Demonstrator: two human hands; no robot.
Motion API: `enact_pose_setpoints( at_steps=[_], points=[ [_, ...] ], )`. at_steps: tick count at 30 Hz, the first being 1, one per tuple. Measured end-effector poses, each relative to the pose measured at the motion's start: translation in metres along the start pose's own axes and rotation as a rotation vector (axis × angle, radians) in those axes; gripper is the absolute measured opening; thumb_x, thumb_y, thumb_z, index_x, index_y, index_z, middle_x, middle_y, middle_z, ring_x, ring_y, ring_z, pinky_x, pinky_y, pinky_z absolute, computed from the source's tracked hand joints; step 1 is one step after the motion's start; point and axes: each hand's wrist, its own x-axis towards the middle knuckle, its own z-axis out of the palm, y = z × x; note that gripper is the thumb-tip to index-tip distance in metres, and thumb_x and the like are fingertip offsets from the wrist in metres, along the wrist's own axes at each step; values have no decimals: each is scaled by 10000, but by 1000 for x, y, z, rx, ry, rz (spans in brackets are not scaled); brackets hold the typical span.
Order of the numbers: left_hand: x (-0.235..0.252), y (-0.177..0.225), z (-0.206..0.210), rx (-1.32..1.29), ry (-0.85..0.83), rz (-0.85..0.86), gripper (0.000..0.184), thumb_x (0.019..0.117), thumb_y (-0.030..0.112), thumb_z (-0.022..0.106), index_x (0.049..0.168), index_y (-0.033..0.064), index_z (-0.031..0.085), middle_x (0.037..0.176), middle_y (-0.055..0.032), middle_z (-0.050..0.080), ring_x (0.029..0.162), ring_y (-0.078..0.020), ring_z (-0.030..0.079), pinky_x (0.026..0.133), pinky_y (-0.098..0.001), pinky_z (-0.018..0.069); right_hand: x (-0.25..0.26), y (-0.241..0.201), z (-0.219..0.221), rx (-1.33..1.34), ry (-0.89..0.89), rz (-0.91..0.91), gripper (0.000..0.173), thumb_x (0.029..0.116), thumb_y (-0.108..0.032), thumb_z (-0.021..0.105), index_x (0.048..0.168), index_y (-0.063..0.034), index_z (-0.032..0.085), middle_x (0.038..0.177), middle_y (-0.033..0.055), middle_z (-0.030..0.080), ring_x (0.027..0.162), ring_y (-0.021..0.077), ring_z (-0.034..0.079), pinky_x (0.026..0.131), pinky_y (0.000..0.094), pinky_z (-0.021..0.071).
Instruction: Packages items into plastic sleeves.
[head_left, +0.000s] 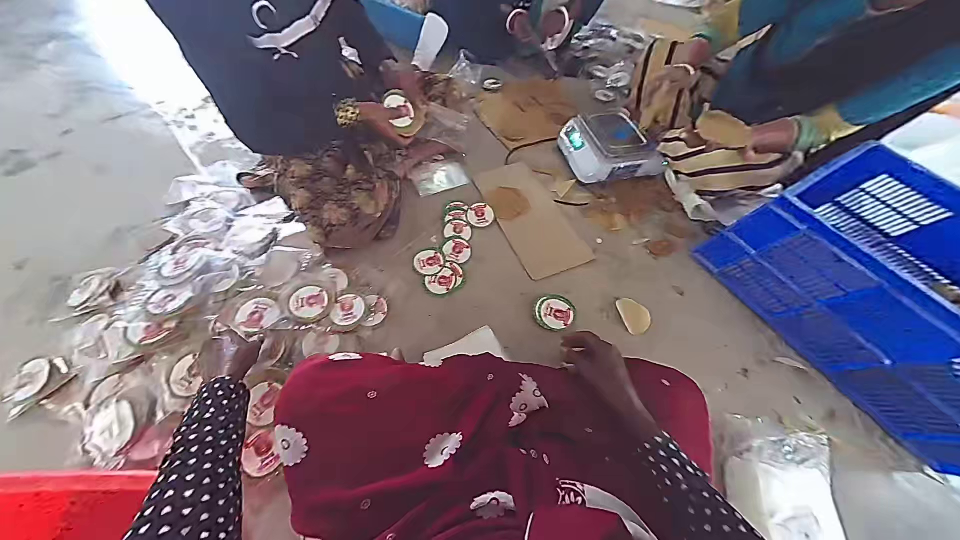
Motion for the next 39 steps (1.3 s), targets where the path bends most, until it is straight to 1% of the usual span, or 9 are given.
enact_pose_setpoints(
  at_steps=[8,13,18,22,27,31,34,36,39],
  points=[
    [-108,202,-11,-46,-380,785,319,1007,209,647,1245,-4,657,1177,-244,679,1118,-420,654,975,-657,490,36,-3,49,-324,-363,10,329,990,-233,598,1265,-67,669,1116,150,725,1062,340,687,955,591,517],
    [-200,284,73,138,-671,836,599,967,412,692,1355,-28,574,1310,-282,607,1267,-432,569,1077,-603,447,33,0,47,-283,-365,7,344,974,-260,629,1258,-72,671,1082,141,733,1026,335,697,928,581,529],
    [-210,304,133,160,-588,663,712,784,382,871,1291,-41,603,1345,-286,577,1317,-446,519,1067,-608,459,29,-3,47,-264,-364,11,350,973,-262,639,1266,-72,663,1094,150,727,1052,342,687,941,578,521],
    [-197,292,136,-49,-588,619,383,878,252,806,1102,-35,688,1124,-239,684,1098,-377,656,993,-557,506,29,-3,47,-238,-364,-10,344,971,-260,641,1259,-73,663,1094,151,724,1058,349,682,936,578,520],
    [-200,285,134,-22,-490,618,340,1058,277,543,1202,23,716,1233,-207,693,1227,-351,630,1085,-546,463,28,-2,51,-270,-333,13,354,960,-298,642,1243,-88,679,1095,168,723,1069,361,681,929,585,523],
    [-228,293,115,229,-277,677,413,1098,358,410,1359,176,672,1440,-195,571,1385,-426,462,1083,-633,398,25,-13,44,-243,-205,46,630,923,-384,723,1424,-47,544,1363,222,596,1260,381,590,1046,548,484],
    [-247,286,102,-165,-233,827,339,1078,198,474,1252,38,716,1233,-240,677,1212,-401,609,1077,-548,451,24,-20,37,-69,-143,-172,1000,777,-422,863,1576,-73,374,1603,187,397,1495,356,360,1228,517,296],
    [-265,281,94,-624,-363,804,285,1057,108,489,1165,-25,717,1051,-173,732,966,-263,703,928,-424,556,32,-5,49,107,-132,-262,931,716,-375,910,1505,-108,495,1483,145,549,1393,309,493,1181,497,382],
    [-293,273,73,-1162,-546,551,202,1027,60,535,1086,-62,684,917,-112,722,783,-172,705,755,-349,613,32,1,48,504,-248,-213,266,879,-176,781,1062,2,706,939,88,713,876,160,670,849,376,546]
  ],
)
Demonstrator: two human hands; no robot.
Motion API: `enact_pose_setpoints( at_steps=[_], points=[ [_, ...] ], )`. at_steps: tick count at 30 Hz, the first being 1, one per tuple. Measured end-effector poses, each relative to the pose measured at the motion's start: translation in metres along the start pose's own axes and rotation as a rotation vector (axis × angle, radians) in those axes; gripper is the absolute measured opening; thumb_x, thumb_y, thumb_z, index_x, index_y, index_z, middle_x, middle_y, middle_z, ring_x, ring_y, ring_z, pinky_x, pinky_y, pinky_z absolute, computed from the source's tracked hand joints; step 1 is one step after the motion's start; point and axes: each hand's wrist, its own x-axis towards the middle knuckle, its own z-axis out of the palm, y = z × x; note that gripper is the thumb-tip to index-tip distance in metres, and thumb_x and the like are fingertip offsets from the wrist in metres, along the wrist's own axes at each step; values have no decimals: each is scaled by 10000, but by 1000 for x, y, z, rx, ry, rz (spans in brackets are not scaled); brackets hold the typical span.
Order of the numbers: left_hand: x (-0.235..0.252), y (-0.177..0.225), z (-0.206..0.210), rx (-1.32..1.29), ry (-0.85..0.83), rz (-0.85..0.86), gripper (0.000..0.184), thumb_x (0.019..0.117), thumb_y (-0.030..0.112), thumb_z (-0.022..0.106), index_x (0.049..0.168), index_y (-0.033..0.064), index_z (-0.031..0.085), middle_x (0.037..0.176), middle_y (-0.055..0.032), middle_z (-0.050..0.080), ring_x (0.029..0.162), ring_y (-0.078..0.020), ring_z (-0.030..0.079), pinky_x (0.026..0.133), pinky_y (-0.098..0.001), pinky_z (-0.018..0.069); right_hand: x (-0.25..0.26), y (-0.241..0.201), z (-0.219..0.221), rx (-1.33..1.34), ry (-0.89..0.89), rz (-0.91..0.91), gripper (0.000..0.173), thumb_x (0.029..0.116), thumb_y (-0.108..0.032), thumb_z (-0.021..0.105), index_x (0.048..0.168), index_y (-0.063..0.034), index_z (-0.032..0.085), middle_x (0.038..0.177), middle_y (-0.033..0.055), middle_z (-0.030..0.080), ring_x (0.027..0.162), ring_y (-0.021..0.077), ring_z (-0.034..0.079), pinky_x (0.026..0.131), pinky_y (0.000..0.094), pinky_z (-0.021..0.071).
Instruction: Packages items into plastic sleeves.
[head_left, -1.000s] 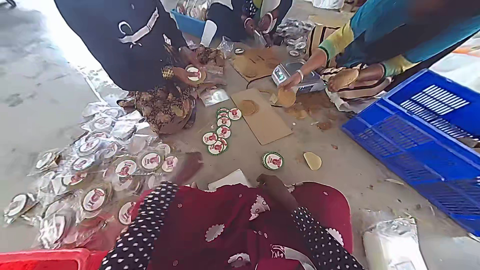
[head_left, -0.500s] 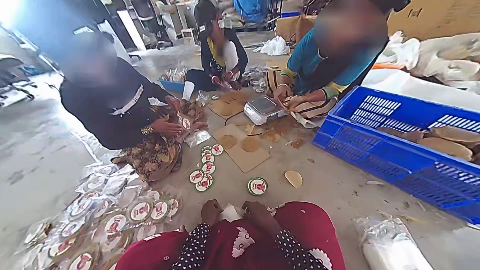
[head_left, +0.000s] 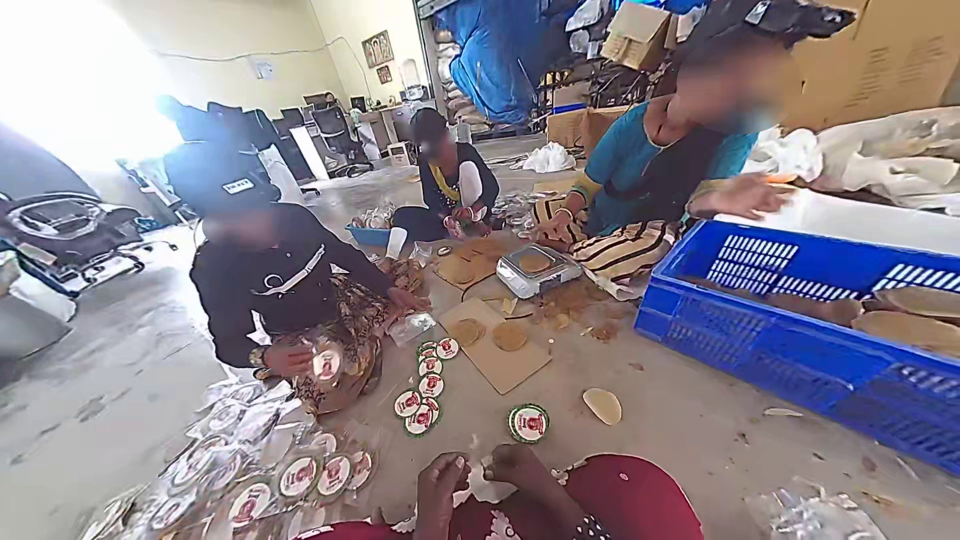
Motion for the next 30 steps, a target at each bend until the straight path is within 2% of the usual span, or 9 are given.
enact_pose_setpoints(
  at_steps=[4,6,10,13,21,24,26,28,30],
  points=[
    [-7,17,-19,75,66,-4,92,918,21,678,967,-48,713,856,-91,726,744,-151,687,732,-321,592,-7,-16,2,340,137,-37,93,964,-71,658,994,13,688,845,34,727,753,114,714,770,312,624],
    [-8,28,-26,316,-18,-34,121,907,70,720,981,-27,722,872,-100,722,760,-175,690,755,-365,594,-10,-21,6,198,230,-150,129,966,-80,625,1012,-3,719,827,9,712,692,56,661,677,250,577],
    [-9,63,-22,534,-93,-85,210,1012,161,636,1059,-29,711,922,-108,736,765,-185,710,761,-378,604,-13,-23,2,-32,289,-246,161,981,-129,640,1033,-29,755,866,25,739,745,45,671,744,247,574],
    [-10,77,-20,343,-135,-98,215,1047,121,563,986,-39,694,866,-83,741,677,-143,703,652,-305,606,-14,-25,-3,-34,279,-240,166,983,-143,647,1036,-30,756,875,33,740,771,40,672,761,241,566],
    [-35,88,11,-180,-151,-156,188,922,-11,653,754,61,613,626,10,578,510,-42,511,494,-189,446,-12,-30,-5,42,295,-201,175,965,-133,662,1026,19,725,854,38,715,738,39,652,733,240,565],
    [-38,90,20,-259,-87,-151,287,904,-25,689,673,89,561,584,17,548,466,-33,482,449,-174,421,-10,-28,-5,87,302,-203,125,958,-120,653,963,-6,703,760,-34,653,634,-7,573,627,192,504],
    [-39,85,23,-254,-43,-112,217,905,-22,696,735,60,591,611,-2,570,475,-48,492,446,-186,420,-10,-26,-5,115,294,-218,107,956,-105,644,951,-12,698,751,-50,645,617,-12,561,607,184,494],
    [-39,82,22,-207,-18,-64,10,951,-12,653,960,-11,655,680,-38,630,494,-70,544,443,-201,463,-11,-26,-6,128,303,-230,104,954,-101,642,949,-15,701,756,-55,651,620,-12,569,608,186,503],
    [-40,83,20,-161,8,-38,88,984,0,620,1036,-35,681,718,-45,666,497,-66,564,435,-197,476,-11,-27,-7,143,318,-234,95,951,-98,648,947,-22,705,754,-59,656,616,-15,568,605,185,501]
  ],
)
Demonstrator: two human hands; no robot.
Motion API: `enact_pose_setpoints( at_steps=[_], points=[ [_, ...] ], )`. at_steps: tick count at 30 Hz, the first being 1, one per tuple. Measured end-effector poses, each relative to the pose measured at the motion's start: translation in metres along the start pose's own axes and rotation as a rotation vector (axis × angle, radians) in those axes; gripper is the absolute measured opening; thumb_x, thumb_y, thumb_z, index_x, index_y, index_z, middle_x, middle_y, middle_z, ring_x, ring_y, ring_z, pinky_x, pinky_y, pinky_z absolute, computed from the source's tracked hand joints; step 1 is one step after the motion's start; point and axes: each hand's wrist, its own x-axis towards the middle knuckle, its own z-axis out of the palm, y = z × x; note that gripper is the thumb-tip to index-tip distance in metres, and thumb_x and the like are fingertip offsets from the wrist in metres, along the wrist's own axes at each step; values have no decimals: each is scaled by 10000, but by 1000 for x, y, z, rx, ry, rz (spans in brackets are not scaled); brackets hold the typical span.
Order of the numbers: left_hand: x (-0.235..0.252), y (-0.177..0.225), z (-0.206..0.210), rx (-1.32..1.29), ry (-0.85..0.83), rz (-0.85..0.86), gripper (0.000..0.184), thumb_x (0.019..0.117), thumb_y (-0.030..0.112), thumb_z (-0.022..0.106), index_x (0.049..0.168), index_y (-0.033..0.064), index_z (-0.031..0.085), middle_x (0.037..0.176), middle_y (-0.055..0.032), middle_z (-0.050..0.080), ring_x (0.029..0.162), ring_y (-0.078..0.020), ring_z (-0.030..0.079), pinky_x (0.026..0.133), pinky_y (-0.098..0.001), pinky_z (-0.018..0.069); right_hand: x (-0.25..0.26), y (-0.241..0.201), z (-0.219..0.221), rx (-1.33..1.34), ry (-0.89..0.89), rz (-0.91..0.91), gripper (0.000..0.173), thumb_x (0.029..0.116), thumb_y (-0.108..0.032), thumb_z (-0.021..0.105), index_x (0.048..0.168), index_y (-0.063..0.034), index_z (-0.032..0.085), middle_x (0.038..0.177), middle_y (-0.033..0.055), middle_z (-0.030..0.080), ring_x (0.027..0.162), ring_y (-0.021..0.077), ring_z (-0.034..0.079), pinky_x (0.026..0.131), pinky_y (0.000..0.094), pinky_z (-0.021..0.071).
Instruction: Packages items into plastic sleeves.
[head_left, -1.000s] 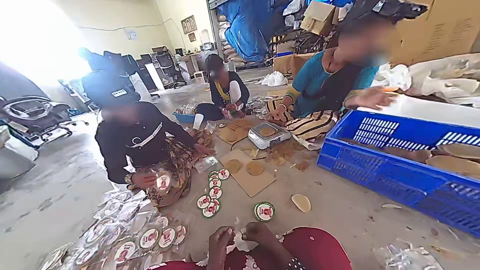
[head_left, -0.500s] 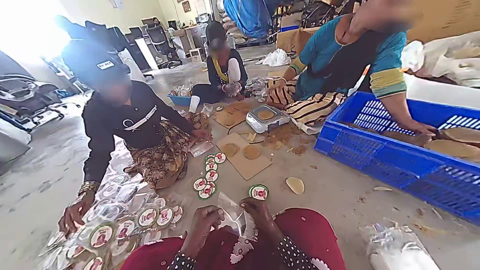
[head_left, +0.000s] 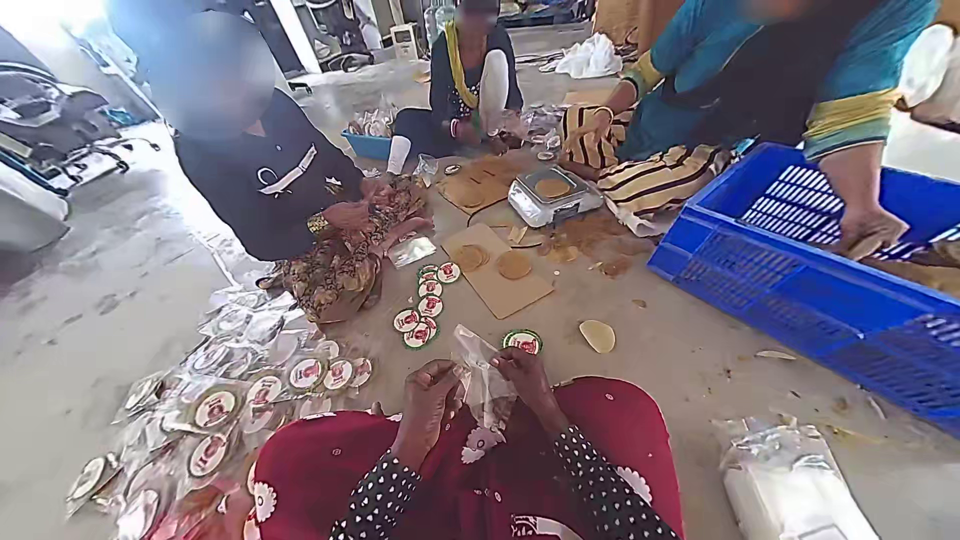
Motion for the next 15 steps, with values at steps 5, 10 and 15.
enact_pose_setpoints(
  at_steps=[5,10,15],
  points=[
    [-3,4,-5,-5,84,9,208,922,-23,693,758,41,583,620,-13,576,476,-46,490,442,-176,405,0,2,0,61,-11,-6,57,934,-81,662,919,-40,698,707,-79,643,591,-16,563,582,187,494],
    [-5,-11,4,106,180,125,294,810,-18,808,709,68,546,607,9,563,503,-51,495,468,-196,413,-7,0,0,-239,111,-116,479,884,-325,767,1239,-17,673,1175,111,709,1105,197,662,943,394,548],
    [-9,-42,22,605,168,447,216,829,93,783,735,29,598,644,-4,592,552,-56,557,545,-235,490,-39,-66,25,-400,85,-16,332,979,-363,628,1065,-67,749,878,29,734,784,132,697,723,355,586]
  ],
)
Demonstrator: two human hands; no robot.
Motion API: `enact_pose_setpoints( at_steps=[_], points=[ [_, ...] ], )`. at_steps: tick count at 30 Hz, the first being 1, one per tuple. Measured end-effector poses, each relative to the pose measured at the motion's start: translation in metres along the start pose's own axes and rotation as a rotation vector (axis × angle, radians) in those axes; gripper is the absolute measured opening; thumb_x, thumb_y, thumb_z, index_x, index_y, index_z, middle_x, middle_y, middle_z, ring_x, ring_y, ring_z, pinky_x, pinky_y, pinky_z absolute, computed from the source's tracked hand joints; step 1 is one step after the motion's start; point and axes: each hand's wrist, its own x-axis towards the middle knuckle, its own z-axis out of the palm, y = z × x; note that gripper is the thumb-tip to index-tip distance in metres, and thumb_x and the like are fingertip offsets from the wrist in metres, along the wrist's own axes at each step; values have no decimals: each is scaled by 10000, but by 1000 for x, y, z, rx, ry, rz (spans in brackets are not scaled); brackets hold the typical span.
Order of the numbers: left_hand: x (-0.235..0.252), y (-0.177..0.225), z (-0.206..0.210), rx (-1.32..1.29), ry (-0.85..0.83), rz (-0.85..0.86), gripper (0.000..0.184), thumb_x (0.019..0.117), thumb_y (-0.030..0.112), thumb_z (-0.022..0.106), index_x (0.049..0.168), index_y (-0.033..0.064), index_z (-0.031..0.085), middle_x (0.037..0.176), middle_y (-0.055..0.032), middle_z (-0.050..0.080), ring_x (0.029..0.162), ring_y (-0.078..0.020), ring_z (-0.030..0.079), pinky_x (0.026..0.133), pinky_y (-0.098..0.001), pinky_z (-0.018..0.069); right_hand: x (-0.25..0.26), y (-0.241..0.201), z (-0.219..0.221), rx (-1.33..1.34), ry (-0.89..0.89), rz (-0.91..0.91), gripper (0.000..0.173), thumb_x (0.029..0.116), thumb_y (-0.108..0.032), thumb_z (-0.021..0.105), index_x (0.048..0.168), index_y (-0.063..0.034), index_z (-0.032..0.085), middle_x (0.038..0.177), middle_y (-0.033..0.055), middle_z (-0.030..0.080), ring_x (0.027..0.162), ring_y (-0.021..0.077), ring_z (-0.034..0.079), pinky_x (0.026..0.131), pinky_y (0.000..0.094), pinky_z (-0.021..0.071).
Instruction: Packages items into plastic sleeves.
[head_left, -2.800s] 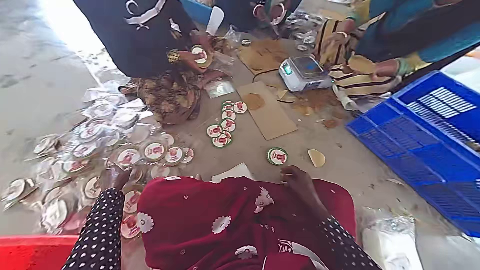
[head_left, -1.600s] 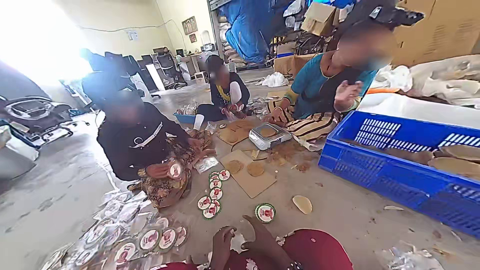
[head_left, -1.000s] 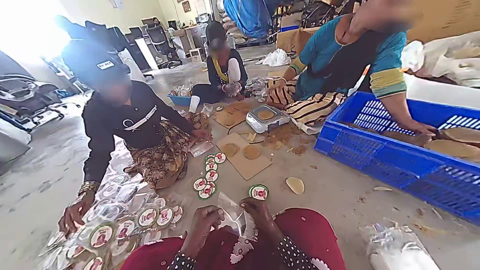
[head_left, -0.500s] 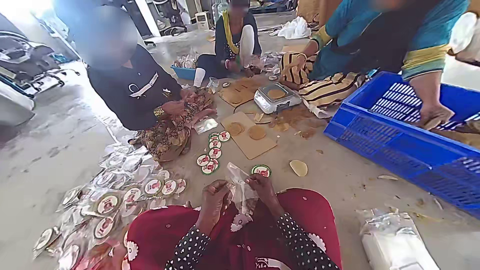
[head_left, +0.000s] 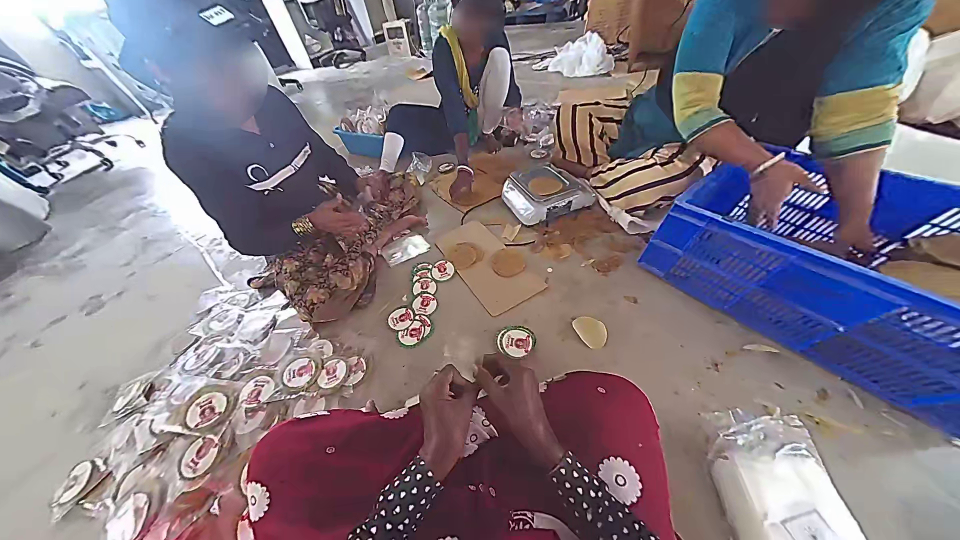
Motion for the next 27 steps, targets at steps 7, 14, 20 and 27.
enact_pose_setpoints(
  at_steps=[7,14,20,27],
  points=[
    [-9,-2,20,-161,-247,-380,235,952,144,712,818,-2,586,755,-77,622,641,-166,662,635,-361,613,-6,16,-23,-129,-7,210,198,926,-165,648,1026,-24,744,848,91,727,767,213,702,750,437,576],
    [-3,-12,20,68,-104,65,224,901,44,594,1093,-47,666,628,-26,556,509,-89,509,510,-256,465,-28,-3,-28,-57,109,63,321,896,-21,615,1211,12,671,1041,76,739,865,122,719,766,291,611],
    [-4,-10,21,160,-86,136,171,925,86,622,1022,-30,702,607,-53,580,513,-147,541,529,-323,499,-60,-45,-17,391,-19,130,427,983,30,449,1395,127,508,1348,219,621,1248,171,620,1060,289,508],
    [-9,-5,16,238,7,213,192,956,90,601,1023,-25,739,725,-137,686,596,-240,655,587,-406,566,-49,-65,-5,783,4,550,411,1101,-219,415,1384,69,489,1288,159,628,1156,152,635,1009,313,528]
  ],
)
